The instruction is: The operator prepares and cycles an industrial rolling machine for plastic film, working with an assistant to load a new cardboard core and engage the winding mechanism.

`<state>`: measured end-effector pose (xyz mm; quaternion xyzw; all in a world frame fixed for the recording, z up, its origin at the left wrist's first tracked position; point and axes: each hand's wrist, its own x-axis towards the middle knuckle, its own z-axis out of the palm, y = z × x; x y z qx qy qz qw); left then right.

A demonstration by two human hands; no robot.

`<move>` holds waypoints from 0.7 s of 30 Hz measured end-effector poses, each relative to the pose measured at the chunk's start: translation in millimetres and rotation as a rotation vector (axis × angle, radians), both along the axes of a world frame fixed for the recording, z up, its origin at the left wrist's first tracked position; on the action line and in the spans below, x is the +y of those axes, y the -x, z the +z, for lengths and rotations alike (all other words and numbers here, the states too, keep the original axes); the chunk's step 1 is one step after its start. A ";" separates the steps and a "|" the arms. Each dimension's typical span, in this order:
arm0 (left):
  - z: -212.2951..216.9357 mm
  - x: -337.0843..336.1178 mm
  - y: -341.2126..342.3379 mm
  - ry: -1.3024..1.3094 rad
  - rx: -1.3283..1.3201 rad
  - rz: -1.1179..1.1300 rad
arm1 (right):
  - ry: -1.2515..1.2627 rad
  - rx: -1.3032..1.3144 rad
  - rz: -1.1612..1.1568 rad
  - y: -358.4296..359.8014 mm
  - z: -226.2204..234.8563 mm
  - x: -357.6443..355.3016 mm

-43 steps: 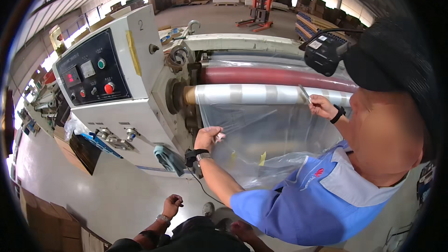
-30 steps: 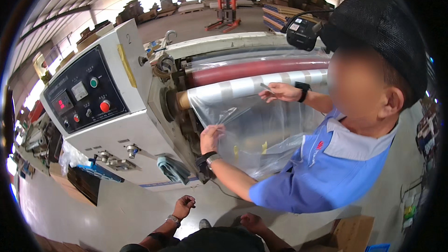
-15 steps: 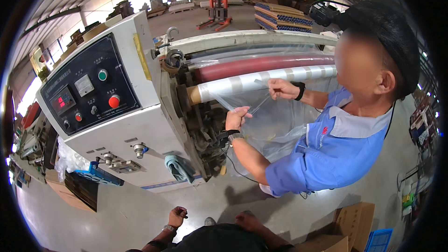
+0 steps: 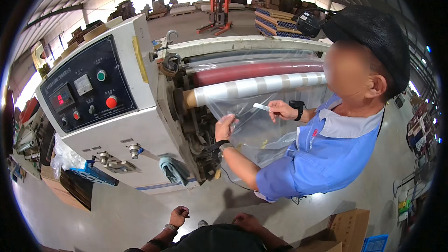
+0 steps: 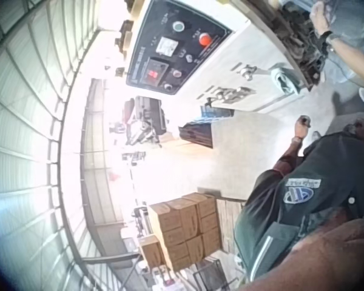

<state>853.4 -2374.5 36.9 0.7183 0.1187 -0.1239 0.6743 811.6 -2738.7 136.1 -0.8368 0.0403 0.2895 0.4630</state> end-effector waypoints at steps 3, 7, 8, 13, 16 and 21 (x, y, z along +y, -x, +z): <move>-4.7 -0.3 1.8 -0.067 0.000 -0.020 | 0.051 -0.014 0.020 2.7 -7.7 -3.7; -5.4 -1.0 5.2 -0.025 0.007 -0.013 | 0.044 -0.062 0.047 5.4 -11.0 -5.9; -5.5 -1.5 6.3 -0.038 0.020 -0.017 | 0.038 -0.057 0.055 5.5 -11.1 -6.5; -5.8 -1.0 11.8 -0.032 0.016 -0.021 | 0.049 -0.077 0.061 9.5 -20.0 -6.1; -5.8 -0.2 13.5 -0.030 0.022 -0.029 | 0.038 -0.045 0.056 9.7 -15.9 -3.1; -8.8 0.7 15.4 -0.052 0.027 -0.030 | 0.024 -0.029 0.063 9.4 -10.8 -1.8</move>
